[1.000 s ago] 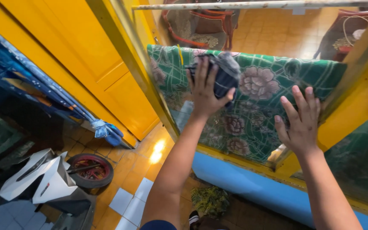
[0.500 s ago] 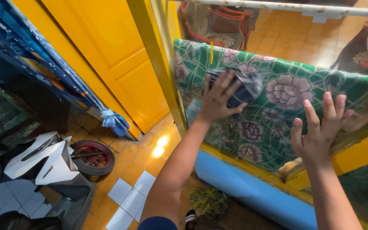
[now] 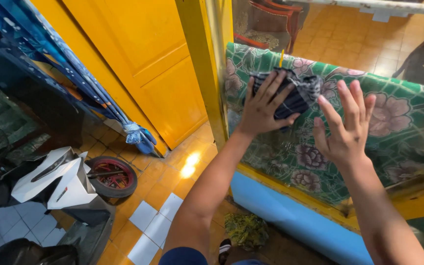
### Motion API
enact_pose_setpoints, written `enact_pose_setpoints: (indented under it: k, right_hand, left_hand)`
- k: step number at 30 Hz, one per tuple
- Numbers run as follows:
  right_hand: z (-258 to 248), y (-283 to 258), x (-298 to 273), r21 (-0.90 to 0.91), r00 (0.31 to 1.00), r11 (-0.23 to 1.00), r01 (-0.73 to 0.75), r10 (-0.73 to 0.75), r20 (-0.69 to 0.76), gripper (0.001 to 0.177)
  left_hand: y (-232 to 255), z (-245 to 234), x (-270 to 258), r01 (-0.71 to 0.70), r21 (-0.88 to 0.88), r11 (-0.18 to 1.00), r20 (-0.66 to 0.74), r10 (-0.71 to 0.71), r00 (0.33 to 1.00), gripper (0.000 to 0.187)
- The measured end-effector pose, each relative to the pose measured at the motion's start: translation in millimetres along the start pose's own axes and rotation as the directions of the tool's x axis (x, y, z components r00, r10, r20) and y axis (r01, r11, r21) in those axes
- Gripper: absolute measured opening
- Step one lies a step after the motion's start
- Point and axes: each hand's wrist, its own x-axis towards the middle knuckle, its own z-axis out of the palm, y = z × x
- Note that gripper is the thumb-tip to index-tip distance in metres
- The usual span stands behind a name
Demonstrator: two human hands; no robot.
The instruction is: Cleaning a glass window or pane with a cloth.
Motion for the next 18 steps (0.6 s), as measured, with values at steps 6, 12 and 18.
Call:
enact_pose_setpoints:
  k: [6, 12, 18]
  right_hand:
    - [23, -1, 11, -0.256, 0.999, 0.966, 0.041, -0.044, -0.005, 0.047]
    - [33, 5, 7, -0.345, 0.999, 0.938, 0.015, -0.026, -0.028, 0.044]
    - [38, 11, -1, -0.375, 1.000, 0.927, 0.004, -0.013, -0.023, 0.034]
  left_hand:
    - [-46, -28, 38, 0.225, -0.081, 0.971, -0.179, -0.236, 0.955, 0.087]
    - [-23, -11, 21, 0.065, -0.073, 0.995, -0.115, -0.073, 0.991, 0.085]
    - [-53, -9, -1, -0.200, 0.040, 0.979, 0.039, 0.199, 0.979, 0.077]
